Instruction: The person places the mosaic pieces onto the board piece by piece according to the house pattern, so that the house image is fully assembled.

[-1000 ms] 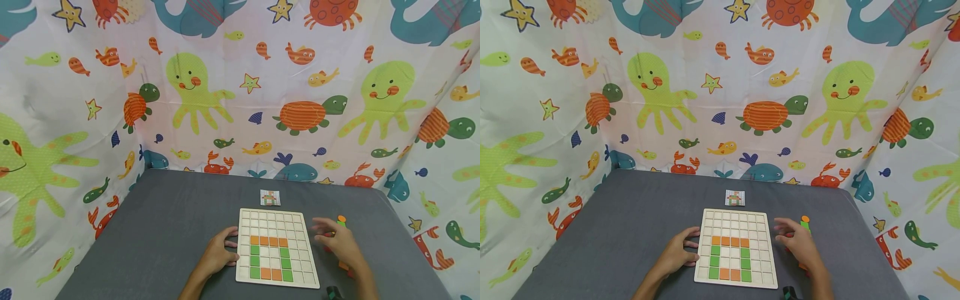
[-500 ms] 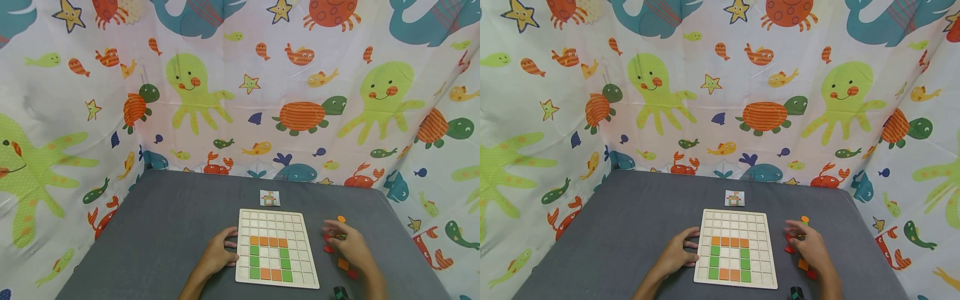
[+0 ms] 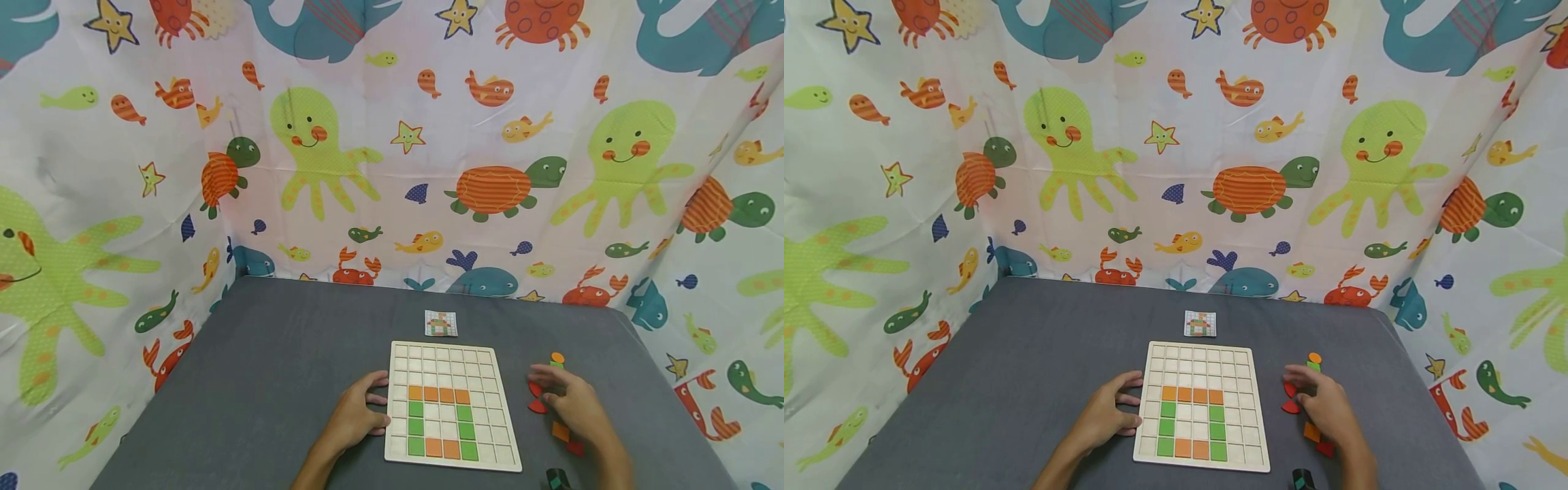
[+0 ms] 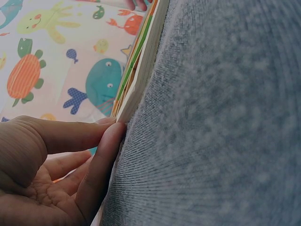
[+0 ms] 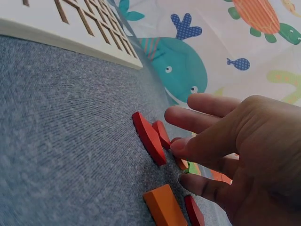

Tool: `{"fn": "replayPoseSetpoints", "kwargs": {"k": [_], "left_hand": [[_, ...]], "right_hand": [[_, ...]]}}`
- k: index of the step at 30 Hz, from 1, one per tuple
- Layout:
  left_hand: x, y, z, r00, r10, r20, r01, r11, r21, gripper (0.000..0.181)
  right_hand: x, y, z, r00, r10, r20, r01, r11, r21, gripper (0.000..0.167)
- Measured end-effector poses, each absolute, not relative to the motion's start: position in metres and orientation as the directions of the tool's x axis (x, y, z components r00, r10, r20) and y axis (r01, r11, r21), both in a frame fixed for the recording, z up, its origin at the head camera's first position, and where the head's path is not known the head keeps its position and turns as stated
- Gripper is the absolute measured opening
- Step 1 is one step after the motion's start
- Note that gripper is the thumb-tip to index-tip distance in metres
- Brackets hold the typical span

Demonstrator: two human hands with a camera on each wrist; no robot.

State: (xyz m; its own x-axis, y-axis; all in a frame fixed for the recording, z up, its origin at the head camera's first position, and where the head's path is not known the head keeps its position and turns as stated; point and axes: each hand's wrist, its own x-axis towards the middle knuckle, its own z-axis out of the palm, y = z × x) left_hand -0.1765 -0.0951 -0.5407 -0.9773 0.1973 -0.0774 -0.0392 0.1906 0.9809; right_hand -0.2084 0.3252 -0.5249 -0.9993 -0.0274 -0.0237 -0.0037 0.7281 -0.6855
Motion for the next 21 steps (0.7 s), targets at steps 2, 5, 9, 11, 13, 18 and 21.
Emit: {"fn": "replayPoseSetpoints", "kwargs": {"k": [2, 5, 9, 11, 13, 18, 21], "left_hand": [[-0.1766, -0.0951, -0.5409, -0.977, 0.197, -0.076, -0.038, 0.191, 0.981, 0.085], [-0.1767, -0.0951, -0.5412, -0.978, 0.196, -0.074, -0.036, 0.191, 0.981, 0.085], [-0.1768, -0.0950, -0.5413, -0.978, 0.193, -0.072, -0.034, 0.193, 0.981, 0.085], [-0.1768, -0.0950, -0.5413, -0.979, 0.192, -0.073, -0.035, 0.193, 0.981, 0.085], [-0.1770, -0.0952, -0.5413, -0.979, 0.192, -0.071, -0.034, 0.192, 0.981, 0.085], [-0.1770, -0.0952, -0.5412, -0.978, 0.194, -0.074, -0.036, 0.192, 0.981, 0.085], [-0.1769, -0.0950, -0.5412, -0.978, 0.194, -0.076, -0.038, 0.195, 0.980, 0.085]], "right_hand": [[-0.2087, 0.3251, -0.5252, -0.999, -0.024, -0.033, 0.005, 0.736, -0.677, 0.055], [-0.2090, 0.3246, -0.5255, -0.999, -0.015, -0.043, 0.017, 0.746, -0.666, 0.055], [-0.2092, 0.3235, -0.5251, -0.999, 0.000, -0.051, 0.034, 0.749, -0.662, 0.055], [-0.2091, 0.3228, -0.5247, -0.998, 0.009, -0.058, 0.046, 0.743, -0.668, 0.055], [-0.2093, 0.3223, -0.5243, -0.998, 0.013, -0.057, 0.048, 0.741, -0.670, 0.055], [-0.2096, 0.3208, -0.5248, -0.999, 0.010, -0.046, 0.038, 0.759, -0.650, 0.056], [-0.2097, 0.3206, -0.5255, -0.999, 0.009, -0.043, 0.034, 0.771, -0.636, 0.055]]}}
